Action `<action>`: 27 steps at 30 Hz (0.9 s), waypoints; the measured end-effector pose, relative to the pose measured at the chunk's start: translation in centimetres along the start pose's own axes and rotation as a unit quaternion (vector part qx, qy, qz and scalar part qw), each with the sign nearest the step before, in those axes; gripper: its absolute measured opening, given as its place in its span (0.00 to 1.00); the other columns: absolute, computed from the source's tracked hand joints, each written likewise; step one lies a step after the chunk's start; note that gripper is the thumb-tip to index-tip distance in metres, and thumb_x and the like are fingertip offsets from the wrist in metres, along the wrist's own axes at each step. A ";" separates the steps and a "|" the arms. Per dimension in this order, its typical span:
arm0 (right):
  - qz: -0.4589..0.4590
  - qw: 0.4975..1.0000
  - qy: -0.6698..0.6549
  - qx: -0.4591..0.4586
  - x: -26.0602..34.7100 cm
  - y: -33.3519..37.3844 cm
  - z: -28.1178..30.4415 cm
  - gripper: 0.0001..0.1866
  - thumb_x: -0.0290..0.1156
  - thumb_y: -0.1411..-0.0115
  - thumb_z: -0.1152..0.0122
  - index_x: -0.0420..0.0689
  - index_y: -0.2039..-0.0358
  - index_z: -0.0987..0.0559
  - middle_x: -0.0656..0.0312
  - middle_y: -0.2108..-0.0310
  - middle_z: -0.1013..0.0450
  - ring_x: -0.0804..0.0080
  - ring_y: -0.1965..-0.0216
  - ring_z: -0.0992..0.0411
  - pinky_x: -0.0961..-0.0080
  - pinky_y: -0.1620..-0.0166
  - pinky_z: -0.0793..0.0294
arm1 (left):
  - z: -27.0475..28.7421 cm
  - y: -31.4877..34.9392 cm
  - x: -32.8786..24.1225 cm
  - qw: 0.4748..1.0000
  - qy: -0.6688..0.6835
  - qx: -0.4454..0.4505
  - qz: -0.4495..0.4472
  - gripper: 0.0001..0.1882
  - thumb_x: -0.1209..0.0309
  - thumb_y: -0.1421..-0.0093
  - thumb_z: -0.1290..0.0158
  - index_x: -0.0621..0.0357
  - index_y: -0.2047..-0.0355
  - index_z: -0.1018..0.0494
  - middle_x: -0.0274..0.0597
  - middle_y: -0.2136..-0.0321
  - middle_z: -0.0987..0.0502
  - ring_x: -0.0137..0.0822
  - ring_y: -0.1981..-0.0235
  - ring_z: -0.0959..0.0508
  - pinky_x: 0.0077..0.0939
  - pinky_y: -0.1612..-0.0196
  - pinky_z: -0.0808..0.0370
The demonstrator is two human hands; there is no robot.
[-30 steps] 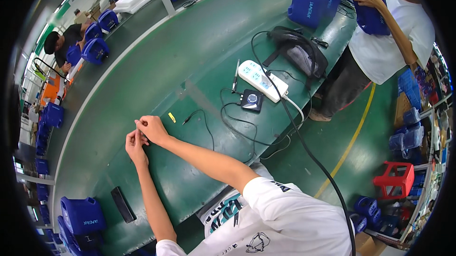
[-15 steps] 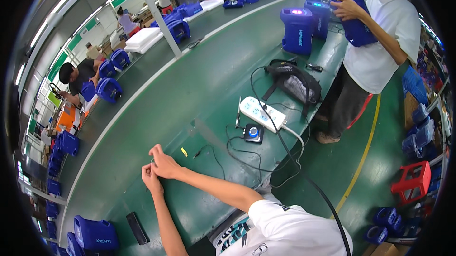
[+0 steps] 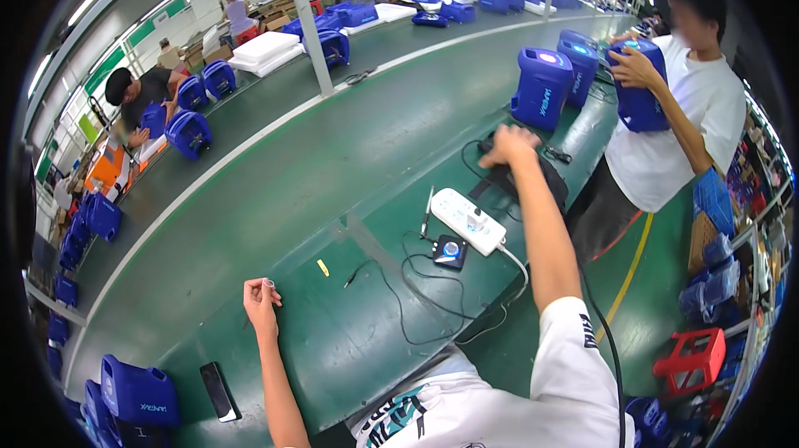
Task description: The person holds, pulls, and twists a small rubber band with their fingers while sitting at an assembly line workbench.
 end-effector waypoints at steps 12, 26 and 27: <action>0.007 0.992 -0.112 -0.062 -7.2 1.6 -10.1 0.54 0.55 0.55 0.24 0.42 0.31 0.31 0.49 0.34 0.31 0.36 0.32 0.38 0.34 0.33 0.37 | 0.4 0.1 -0.7 0.999 -0.031 0.007 0.035 0.08 0.70 0.26 0.44 0.62 0.59 0.30 0.36 0.69 0.24 0.23 0.74 0.25 0.18 0.74 0.29; 0.216 0.957 -0.162 -0.109 -4.2 7.0 -9.2 0.41 0.50 0.52 0.25 0.39 0.43 0.24 0.49 0.48 0.29 0.50 0.44 0.31 0.54 0.40 0.30 | -0.2 0.2 -0.8 0.999 -0.029 0.003 0.035 0.09 0.69 0.26 0.44 0.61 0.60 0.29 0.36 0.70 0.24 0.22 0.74 0.26 0.17 0.74 0.30; 0.216 0.956 -0.184 -0.078 -4.2 6.6 -9.3 0.42 0.52 0.49 0.25 0.38 0.41 0.25 0.47 0.47 0.28 0.48 0.43 0.31 0.53 0.39 0.31 | -0.2 0.2 -0.7 0.999 -0.030 0.003 0.037 0.09 0.69 0.26 0.44 0.61 0.60 0.29 0.36 0.70 0.24 0.22 0.74 0.26 0.17 0.74 0.30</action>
Point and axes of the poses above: each hand's wrist, its own y-axis away from the middle knuckle, its own z-axis out of the back of the hand, x = y × z, the point moved 1 cm from there along -y, towards the middle knuckle
